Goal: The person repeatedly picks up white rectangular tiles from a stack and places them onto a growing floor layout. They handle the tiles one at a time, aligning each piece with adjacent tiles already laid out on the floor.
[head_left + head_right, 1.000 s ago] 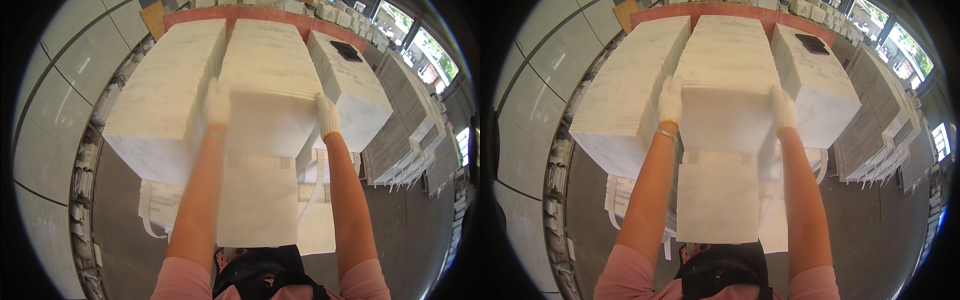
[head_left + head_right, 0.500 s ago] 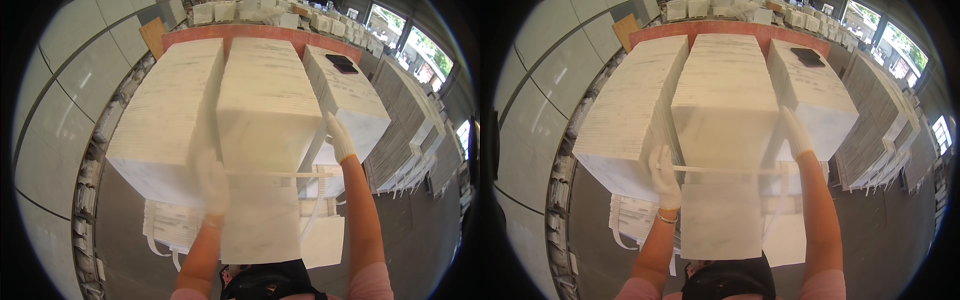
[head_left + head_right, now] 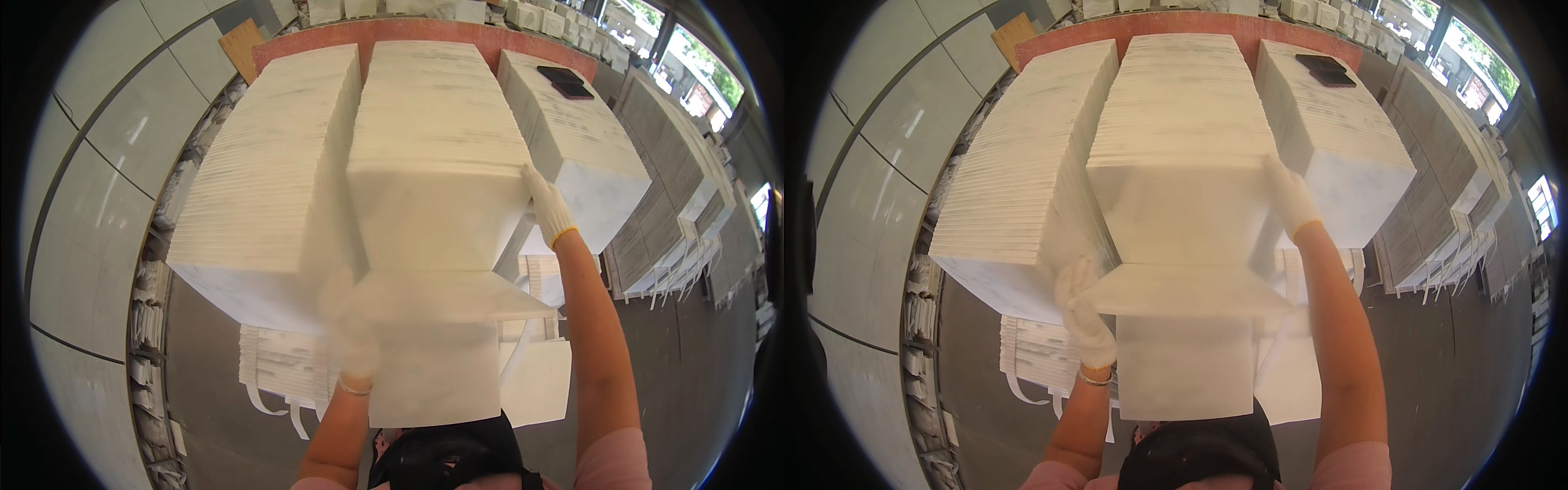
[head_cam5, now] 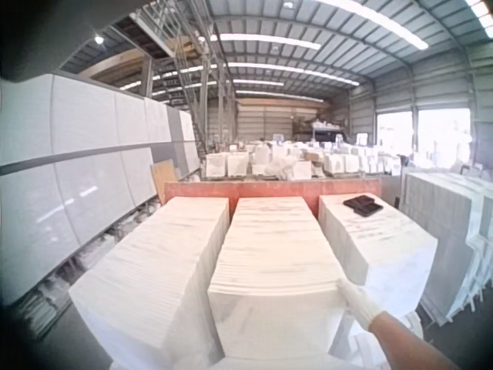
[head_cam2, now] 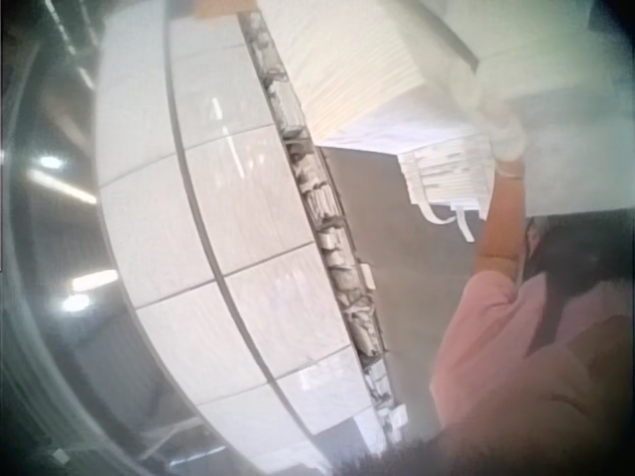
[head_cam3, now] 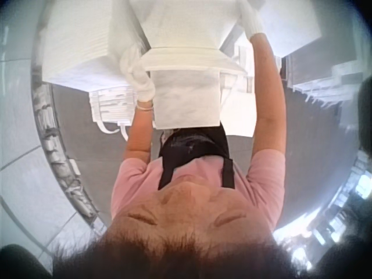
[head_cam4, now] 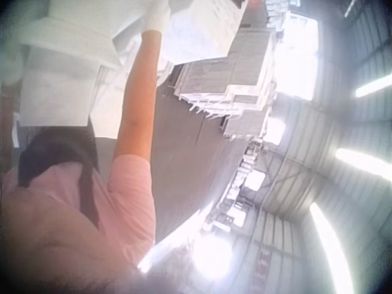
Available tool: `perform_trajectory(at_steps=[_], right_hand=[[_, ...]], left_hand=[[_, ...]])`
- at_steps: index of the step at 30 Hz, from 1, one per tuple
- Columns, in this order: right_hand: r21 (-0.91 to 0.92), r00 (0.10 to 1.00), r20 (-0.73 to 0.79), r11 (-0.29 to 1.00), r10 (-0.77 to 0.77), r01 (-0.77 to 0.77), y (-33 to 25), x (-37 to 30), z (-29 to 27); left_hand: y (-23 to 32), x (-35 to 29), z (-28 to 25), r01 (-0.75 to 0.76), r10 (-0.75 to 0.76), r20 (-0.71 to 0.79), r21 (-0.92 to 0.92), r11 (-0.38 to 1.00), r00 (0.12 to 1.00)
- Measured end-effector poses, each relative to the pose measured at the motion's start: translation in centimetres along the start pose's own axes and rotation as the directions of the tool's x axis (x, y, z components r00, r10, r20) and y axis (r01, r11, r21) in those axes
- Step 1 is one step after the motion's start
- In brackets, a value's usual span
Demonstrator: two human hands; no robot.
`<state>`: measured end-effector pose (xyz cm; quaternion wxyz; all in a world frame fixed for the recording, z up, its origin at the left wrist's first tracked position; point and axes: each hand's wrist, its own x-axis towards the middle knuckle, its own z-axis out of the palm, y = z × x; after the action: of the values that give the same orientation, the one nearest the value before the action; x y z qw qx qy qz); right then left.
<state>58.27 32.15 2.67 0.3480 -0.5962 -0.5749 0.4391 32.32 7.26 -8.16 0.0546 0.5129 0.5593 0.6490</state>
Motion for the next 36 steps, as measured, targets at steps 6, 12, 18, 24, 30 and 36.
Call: perform_trajectory(at_steps=[6,12,18,24,30,36], right_hand=[[-0.025,0.997,0.014,0.996,-0.082,0.082,0.6,-1.4,-0.5],[0.057,0.999,0.038,0.998,0.001,-0.003,-0.1,-1.3,-0.3],[-0.044,0.999,0.031,0.999,0.006,-0.004,0.0,-0.9,-0.7],[-0.032,0.985,0.123,0.991,-0.123,0.128,2.5,-6.8,-2.9],[-0.111,0.958,0.276,0.987,-0.078,0.112,3.4,-9.7,-5.4],[0.088,0.99,0.104,0.992,-0.099,0.09,1.6,-3.4,-4.4]], left_hand=[[0.1,0.2,1.1,0.098,-0.118,-0.096,-0.193,0.976,0.988],[0.6,1.3,0.8,0.048,-0.05,-0.053,-0.054,0.997,0.997],[0.3,1.6,1.1,0.002,-0.019,-0.08,-0.198,0.98,0.997],[0.1,1.9,1.0,0.08,-0.096,-0.062,-0.215,0.973,0.994],[1.5,2.3,1.6,0.128,-0.155,-0.098,-0.243,0.961,0.983],[1.8,1.0,1.2,0.041,-0.074,-0.065,-0.406,0.913,0.995]])
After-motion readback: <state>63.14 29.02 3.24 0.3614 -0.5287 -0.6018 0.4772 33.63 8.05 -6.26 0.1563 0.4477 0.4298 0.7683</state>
